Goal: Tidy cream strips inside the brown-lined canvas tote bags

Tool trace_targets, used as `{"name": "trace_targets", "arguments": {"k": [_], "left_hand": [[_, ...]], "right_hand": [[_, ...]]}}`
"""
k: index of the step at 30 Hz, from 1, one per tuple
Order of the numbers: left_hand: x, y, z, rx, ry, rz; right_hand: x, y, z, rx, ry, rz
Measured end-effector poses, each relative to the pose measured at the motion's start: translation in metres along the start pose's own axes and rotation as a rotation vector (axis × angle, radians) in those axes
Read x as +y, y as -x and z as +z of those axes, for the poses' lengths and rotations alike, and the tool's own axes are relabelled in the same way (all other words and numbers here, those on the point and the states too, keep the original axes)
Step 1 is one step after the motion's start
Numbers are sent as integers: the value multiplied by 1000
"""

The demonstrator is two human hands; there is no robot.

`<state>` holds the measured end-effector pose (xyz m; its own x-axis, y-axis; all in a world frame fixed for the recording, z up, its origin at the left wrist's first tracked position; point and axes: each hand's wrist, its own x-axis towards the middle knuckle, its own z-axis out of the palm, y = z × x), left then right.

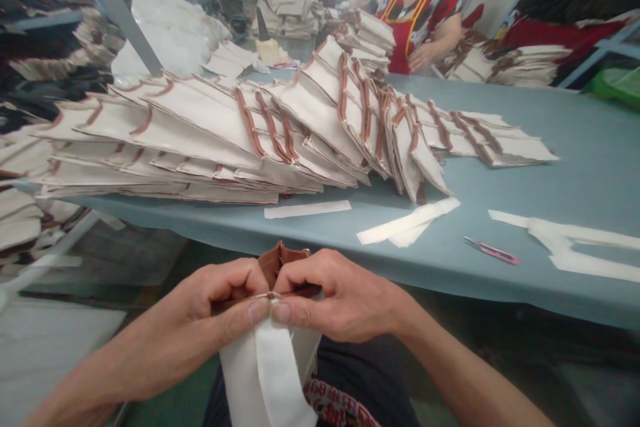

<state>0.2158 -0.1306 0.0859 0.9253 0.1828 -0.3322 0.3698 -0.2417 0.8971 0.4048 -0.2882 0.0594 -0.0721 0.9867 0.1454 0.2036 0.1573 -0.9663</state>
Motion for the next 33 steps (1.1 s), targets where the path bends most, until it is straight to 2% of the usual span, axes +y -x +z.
{"name": "trace_targets", "arguments": {"k": [5,7,11,13,19,28,30,33], "left_hand": [[-12,0,5,-120,207,42],[-18,1,9,-130,257,50],[-25,4,18,3,11,64],[-25,4,21,32,-80,73],[-22,-1,25,52,-55,68],[-27,-3,25,48,-85,84],[-25,1,25,68,-140,80],[-24,8,29,160,-348,78]], "right_hand": [[5,8,23,147,-100,-36],[9,10,31,195,-103,-27],[18,14,37,238,-76,30],[20,16,35,253,-49,85],[17,15,33,253,-71,155],[19,12,41,283,-166,277],[18,13,44,270,-194,318],[25,22,50,258,-196,401]]}}
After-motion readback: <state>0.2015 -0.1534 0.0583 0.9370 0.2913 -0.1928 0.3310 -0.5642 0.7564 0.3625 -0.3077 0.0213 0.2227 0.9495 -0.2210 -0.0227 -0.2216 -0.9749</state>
